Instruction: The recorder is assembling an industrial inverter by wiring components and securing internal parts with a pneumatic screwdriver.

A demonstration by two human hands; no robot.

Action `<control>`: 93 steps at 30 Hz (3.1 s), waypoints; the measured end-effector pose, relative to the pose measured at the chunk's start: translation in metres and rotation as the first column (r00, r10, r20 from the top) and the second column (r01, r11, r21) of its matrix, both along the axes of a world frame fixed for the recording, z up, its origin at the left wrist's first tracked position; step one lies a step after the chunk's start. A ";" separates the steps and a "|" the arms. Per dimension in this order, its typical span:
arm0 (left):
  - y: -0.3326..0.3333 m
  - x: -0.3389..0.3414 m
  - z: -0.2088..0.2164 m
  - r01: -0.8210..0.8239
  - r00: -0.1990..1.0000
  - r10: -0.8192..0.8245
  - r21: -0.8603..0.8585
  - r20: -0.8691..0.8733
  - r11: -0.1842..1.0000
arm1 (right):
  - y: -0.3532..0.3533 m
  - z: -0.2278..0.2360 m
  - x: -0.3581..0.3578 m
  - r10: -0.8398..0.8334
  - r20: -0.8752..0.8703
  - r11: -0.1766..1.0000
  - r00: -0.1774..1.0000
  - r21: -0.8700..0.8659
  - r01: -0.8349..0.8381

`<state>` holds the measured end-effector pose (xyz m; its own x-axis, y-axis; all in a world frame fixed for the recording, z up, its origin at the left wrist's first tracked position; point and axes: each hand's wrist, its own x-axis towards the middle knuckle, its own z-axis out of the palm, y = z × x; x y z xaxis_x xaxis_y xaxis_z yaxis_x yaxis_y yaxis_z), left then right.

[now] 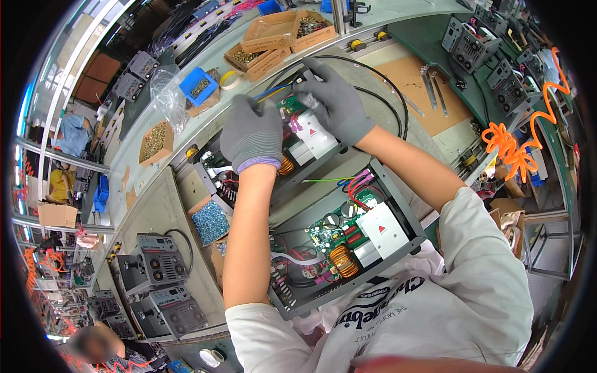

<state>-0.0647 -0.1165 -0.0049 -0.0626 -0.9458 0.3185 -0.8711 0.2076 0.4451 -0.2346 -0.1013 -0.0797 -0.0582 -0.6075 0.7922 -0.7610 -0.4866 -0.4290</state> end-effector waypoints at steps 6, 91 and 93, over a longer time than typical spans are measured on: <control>-0.009 0.006 -0.013 -0.050 0.992 0.020 -0.242 -0.123 0.969 | 0.014 -0.016 -0.006 0.019 0.001 0.997 1.000 0.072 -0.019; -0.041 -0.010 -0.035 0.534 0.803 -0.592 -0.362 -0.064 0.764 | 0.022 0.001 0.002 0.028 0.223 0.963 0.975 0.255 -0.086; -0.037 -0.007 -0.030 0.618 0.709 -0.694 -0.364 -0.125 0.697 | 0.006 -0.010 -0.002 0.016 0.128 0.996 0.992 0.087 -0.028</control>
